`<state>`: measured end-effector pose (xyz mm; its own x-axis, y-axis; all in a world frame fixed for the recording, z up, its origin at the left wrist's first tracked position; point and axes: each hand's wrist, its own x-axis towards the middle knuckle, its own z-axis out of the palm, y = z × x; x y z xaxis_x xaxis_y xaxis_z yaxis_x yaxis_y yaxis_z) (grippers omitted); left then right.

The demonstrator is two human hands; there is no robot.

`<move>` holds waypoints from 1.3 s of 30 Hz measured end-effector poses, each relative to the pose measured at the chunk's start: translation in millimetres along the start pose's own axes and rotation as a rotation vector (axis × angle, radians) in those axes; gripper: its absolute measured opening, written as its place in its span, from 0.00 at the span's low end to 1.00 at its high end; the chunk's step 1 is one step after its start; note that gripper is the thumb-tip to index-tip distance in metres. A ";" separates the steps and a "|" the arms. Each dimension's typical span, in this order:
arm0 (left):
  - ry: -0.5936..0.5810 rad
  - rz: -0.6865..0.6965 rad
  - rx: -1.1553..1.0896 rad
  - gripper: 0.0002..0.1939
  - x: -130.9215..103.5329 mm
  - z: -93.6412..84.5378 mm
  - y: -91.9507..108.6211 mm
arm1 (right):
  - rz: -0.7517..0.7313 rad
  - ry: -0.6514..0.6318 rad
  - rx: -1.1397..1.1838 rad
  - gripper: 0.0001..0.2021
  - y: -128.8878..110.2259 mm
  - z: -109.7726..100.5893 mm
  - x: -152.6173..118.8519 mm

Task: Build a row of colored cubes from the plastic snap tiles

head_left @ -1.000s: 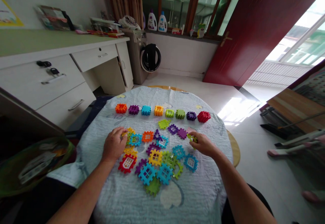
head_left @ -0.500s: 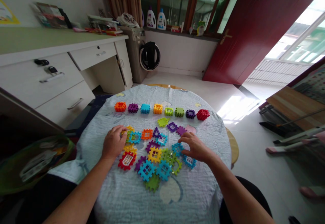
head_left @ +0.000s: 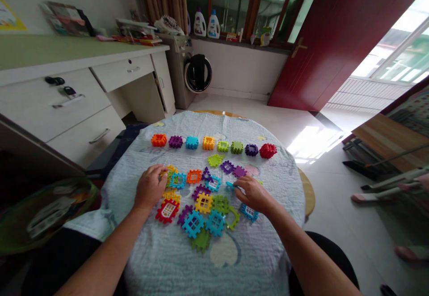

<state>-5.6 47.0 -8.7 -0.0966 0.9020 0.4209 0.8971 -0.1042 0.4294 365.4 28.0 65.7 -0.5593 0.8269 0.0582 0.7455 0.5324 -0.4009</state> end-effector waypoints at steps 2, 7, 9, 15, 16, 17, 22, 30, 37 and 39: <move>0.003 -0.002 -0.002 0.15 0.1 -0.4 0.8 | 0.045 0.049 0.029 0.11 6.0 4.4 2.5; 0.000 -0.005 0.003 0.15 -0.5 -0.6 1.4 | 0.182 0.134 0.173 0.14 19.2 13.8 7.4; 0.001 -0.001 0.005 0.15 -0.8 -0.5 1.3 | 0.206 0.107 0.200 0.14 19.9 15.6 7.4; -0.002 0.008 0.007 0.16 -0.7 -0.8 0.9 | 0.156 0.201 -0.053 0.10 15.1 10.2 4.9; -0.002 0.006 0.006 0.15 -0.6 -0.8 1.0 | 0.146 0.216 -0.059 0.09 13.6 8.7 5.0; -0.003 0.005 0.006 0.15 -0.5 -0.9 1.2 | 0.128 0.220 -0.047 0.09 11.6 7.6 5.5; 0.002 -0.008 0.014 0.15 -0.7 -1.0 2.8 | 0.002 0.131 0.050 0.11 -11.4 13.5 16.8; 0.000 0.004 0.005 0.15 -1.7 -1.9 4.1 | -0.110 -0.057 0.065 0.17 -53.6 34.3 38.7; 0.003 -0.004 0.019 0.15 -1.9 -1.7 5.1 | -0.043 0.004 0.075 0.21 -41.4 33.8 37.0; 0.000 -0.004 0.025 0.15 -2.0 -1.7 5.1 | 0.037 0.063 0.040 0.21 -37.3 34.7 38.9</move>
<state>-1.6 44.0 -6.0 -0.1003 0.9023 0.4193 0.9073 -0.0900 0.4107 303.3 34.0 51.2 -0.5064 0.8565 0.0994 0.7495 0.4943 -0.4404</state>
